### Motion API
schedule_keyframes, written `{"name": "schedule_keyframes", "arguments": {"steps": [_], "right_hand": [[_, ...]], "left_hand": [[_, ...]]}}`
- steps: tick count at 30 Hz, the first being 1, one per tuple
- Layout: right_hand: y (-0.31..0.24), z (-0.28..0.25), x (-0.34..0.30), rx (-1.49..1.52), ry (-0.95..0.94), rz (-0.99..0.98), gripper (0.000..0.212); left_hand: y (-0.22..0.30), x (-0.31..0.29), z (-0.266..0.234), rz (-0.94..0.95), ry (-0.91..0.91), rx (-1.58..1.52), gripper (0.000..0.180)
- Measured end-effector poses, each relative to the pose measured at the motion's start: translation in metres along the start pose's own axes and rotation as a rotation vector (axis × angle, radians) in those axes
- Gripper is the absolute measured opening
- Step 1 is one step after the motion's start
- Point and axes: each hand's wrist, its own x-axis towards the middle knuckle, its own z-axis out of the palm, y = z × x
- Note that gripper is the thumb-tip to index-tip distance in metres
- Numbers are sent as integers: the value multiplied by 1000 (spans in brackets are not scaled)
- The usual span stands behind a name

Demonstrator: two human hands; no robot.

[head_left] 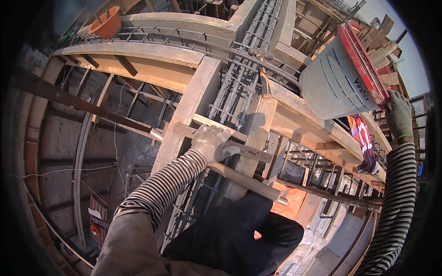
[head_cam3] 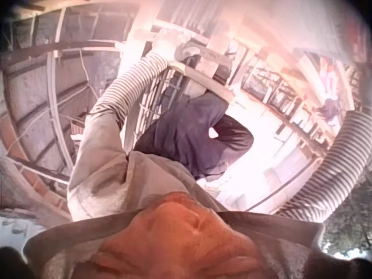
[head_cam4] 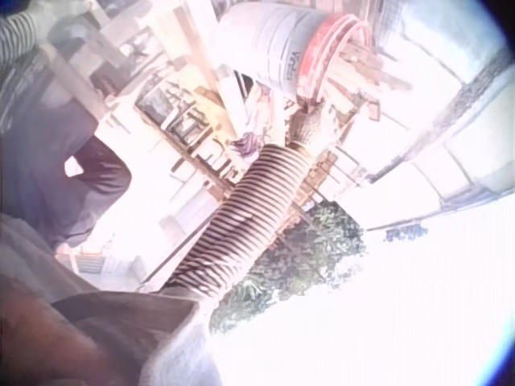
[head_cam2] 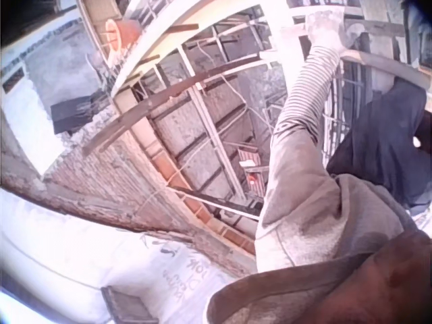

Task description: The person constructs wooden formwork for a concrete beam by positioning wooden planks and blocks, securing them with nails using a small axe, and clearing debris into a bucket.

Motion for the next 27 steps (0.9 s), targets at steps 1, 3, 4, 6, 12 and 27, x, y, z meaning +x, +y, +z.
{"name": "schedule_keyframes", "arguments": {"steps": [1, 3, 4, 6, 12, 27], "right_hand": [[0, 0, 1, -22, -9, -22, 49], [-3, -5, 5, -27, -12, -34, 50], [-4, -5, 7, -29, -13, -40, 51], [-4, -4, 9, 18, -9, -31, 51], [0, 5, -2, 214, 79, -33, 51], [-311, -16, -139, 1156, -17, 43, 50]], "left_hand": [[-1, 0, 1, 8, -25, 5, 68], [-8, 1, 1, 20, -41, 16, 69], [-9, 0, 2, 26, -49, 22, 69], [-8, 2, 3, 15, -65, 27, 67], [-24, -3, -4, -47, -121, 63, 61], [-43, -8, -1, -154, -93, 85, 54]]}}
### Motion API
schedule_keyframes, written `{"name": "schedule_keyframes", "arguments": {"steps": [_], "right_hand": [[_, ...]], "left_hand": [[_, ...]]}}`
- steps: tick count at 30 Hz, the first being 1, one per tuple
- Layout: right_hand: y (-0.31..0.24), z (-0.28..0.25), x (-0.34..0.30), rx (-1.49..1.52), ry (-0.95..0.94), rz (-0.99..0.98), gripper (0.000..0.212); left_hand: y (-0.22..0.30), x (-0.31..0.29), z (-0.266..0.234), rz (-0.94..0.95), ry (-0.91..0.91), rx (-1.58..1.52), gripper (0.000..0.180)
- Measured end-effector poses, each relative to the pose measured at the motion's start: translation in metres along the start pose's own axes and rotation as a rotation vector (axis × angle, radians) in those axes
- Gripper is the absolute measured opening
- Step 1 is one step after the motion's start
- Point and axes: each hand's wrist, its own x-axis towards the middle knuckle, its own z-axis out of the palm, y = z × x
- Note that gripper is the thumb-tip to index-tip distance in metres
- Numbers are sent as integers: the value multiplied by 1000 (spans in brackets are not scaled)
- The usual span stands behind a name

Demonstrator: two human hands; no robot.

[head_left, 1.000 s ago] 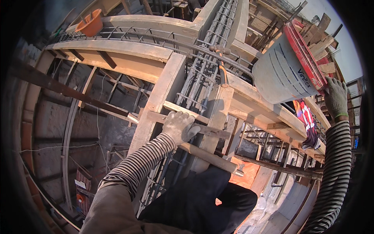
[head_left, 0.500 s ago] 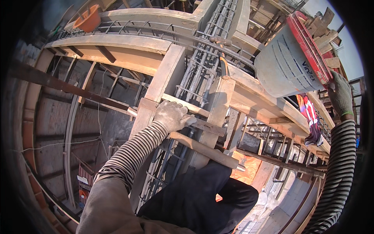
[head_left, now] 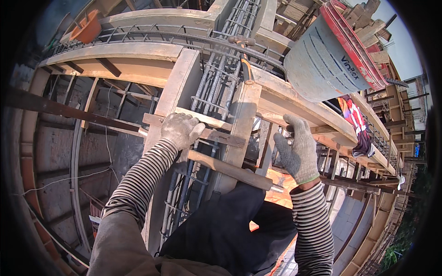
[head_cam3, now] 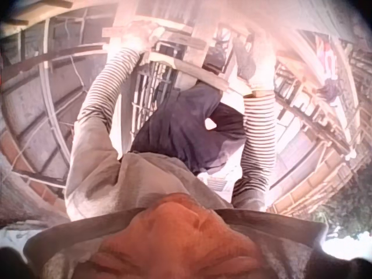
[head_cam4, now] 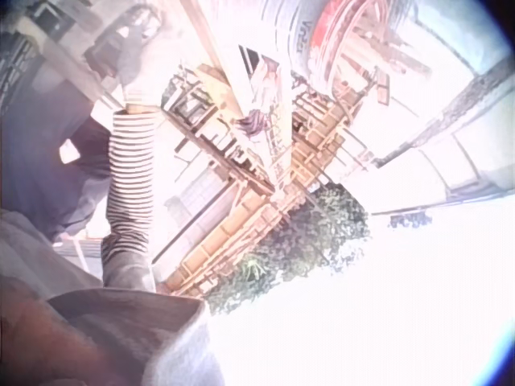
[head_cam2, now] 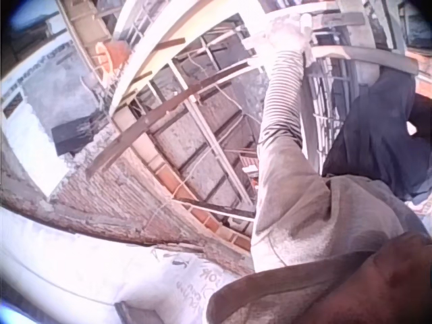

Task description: The person constructs wooden formwork for a concrete beam by positioning wooden planks and blocks, securing them with nails using a small axe, and clearing debris into a bucket.

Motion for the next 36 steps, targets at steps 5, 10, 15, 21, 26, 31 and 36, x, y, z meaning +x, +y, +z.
{"name": "schedule_keyframes", "arguments": {"steps": [5, 10, 15, 21, 26, 31, 36], "right_hand": [[-13, 105, -40, -2, -173, 29, 59], [-23, 123, -32, -195, -253, -4, 55], [-25, 126, -26, -162, -268, 10, 53], [-25, 128, -28, -113, -239, 25, 50], [-31, 134, -26, -95, -191, 17, 51], [-33, 131, -23, -110, -164, 69, 60], [-22, 98, -60, -28, -83, 132, 68]], "left_hand": [[11, 3, 0, 33, 76, -15, 54], [18, -5, -21, 92, -75, -25, 58], [16, -10, -13, 77, 42, -72, 50], [37, -34, 37, 267, 555, -234, 44], [29, -33, 47, 221, 557, -209, 49], [24, -17, 33, 34, 315, -69, 50], [11, -13, 24, 12, 219, -80, 49]]}}
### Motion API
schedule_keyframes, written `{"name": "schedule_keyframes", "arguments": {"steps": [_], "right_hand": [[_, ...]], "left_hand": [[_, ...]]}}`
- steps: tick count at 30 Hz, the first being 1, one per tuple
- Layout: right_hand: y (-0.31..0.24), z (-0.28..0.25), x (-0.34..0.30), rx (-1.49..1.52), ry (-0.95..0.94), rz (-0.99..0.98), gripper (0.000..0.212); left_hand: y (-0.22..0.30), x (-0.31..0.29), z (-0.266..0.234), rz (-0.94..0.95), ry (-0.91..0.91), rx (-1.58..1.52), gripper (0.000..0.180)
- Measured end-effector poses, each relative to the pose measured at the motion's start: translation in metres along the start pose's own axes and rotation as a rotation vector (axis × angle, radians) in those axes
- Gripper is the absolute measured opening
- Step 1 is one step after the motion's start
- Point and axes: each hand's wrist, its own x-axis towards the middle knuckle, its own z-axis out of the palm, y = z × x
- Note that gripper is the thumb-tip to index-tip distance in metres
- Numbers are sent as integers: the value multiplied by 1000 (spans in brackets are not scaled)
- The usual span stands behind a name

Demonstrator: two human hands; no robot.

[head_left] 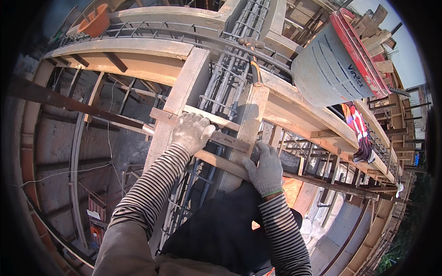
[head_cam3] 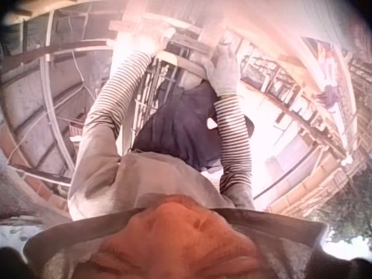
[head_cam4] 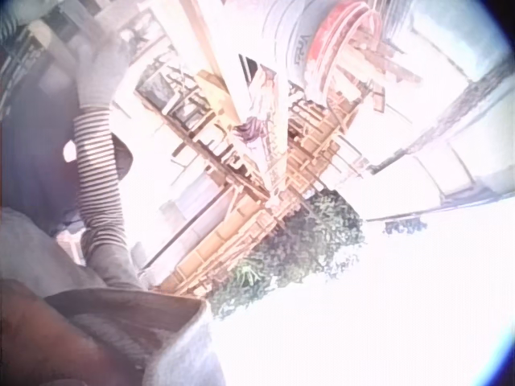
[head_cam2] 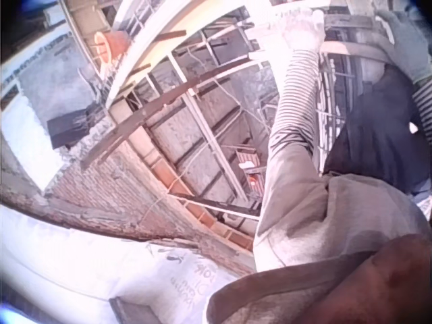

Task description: The person constructs wooden formwork for a concrete beam by positioning wooden planks and blocks, securing them with nails using a small axe, and clearing debris into a bucket.

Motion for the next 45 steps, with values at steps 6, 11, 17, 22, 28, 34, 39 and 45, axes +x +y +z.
{"name": "schedule_keyframes", "arguments": {"steps": [6, 11, 17, 22, 28, 34, 39, 45], "right_hand": [[-1, -22, -33, -263, -375, -24, 63], [-15, -36, -37, -356, -348, -61, 55], [-15, -114, -87, -254, -533, 102, 51], [1, -133, -151, 348, -621, 370, 51], [-29, -82, -133, 476, -554, 226, 39], [-45, -59, -101, 793, -458, 315, 36], [-53, -47, -88, 771, -347, 149, 37], [-54, -44, -91, 1065, -317, 363, 37]], "left_hand": [[-1, 13, 4, 6, 80, 31, 48], [-2, 13, 13, 35, 181, 70, 47], [-4, 13, 2, 34, 75, 56, 53], [-1, 11, -9, -25, -66, 30, 48], [3, 3, 16, -20, 111, 44, 32], [-17, -39, 29, -13, 713, -233, 27], [-91, -24, 19, -1055, 1041, -755, 48], [-83, -24, 5, -794, 513, -820, 55]]}}
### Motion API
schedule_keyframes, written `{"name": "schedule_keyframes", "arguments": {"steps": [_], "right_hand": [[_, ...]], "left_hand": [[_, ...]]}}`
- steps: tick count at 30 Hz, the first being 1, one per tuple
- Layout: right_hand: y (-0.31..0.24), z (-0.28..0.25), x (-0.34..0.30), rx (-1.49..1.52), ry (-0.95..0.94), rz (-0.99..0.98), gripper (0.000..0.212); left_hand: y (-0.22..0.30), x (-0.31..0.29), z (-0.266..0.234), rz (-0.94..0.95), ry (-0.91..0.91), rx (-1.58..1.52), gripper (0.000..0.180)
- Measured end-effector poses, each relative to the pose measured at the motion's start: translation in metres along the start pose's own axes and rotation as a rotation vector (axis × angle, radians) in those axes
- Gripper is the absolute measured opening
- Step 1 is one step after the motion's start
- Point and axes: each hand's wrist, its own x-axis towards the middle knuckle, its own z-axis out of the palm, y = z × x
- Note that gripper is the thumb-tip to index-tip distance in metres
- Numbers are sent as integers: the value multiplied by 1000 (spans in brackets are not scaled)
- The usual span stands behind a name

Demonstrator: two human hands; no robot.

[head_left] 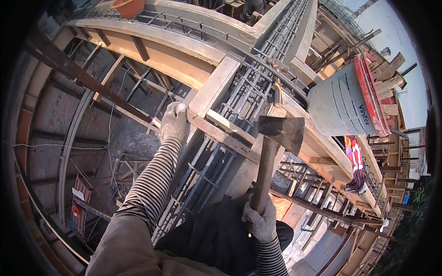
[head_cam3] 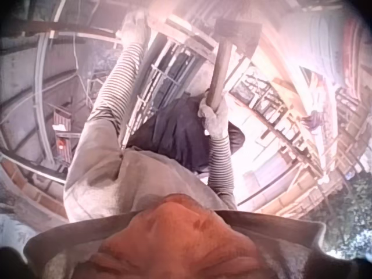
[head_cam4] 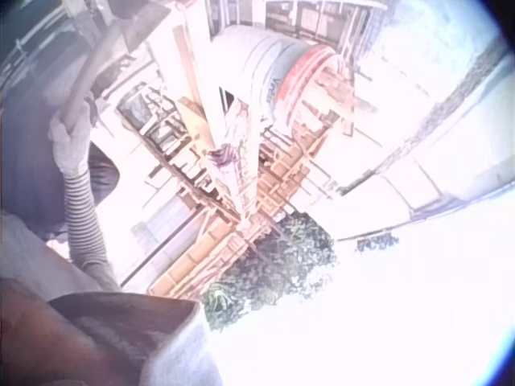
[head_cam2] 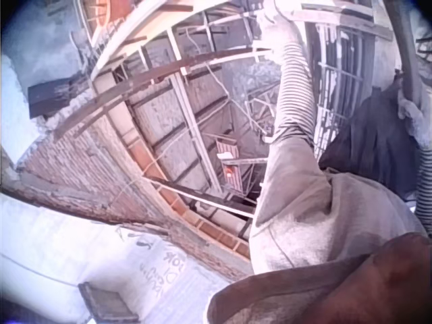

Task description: The person constructs wooden formwork for a concrete beam by positioning wooden planks and blocks, securing them with nails using a small axe, and clearing debris into a bucket.

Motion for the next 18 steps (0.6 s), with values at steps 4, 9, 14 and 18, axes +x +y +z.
{"name": "schedule_keyframes", "arguments": {"steps": [4, 9, 14, 18], "right_hand": [[-7, 6, -3, -150, 88, 76, 26], [4, 27, 11, -286, 28, 10, 30], [2, 49, 32, -495, -74, 16, 45], [-12, 59, 38, -660, -62, -100, 49]], "left_hand": [[-19, 15, 6, 77, -4, 0, 52], [-36, 32, 9, 219, -80, 82, 54], [-26, 33, 8, 75, -77, 65, 59], [-16, 28, 7, 49, -71, 20, 60]]}}
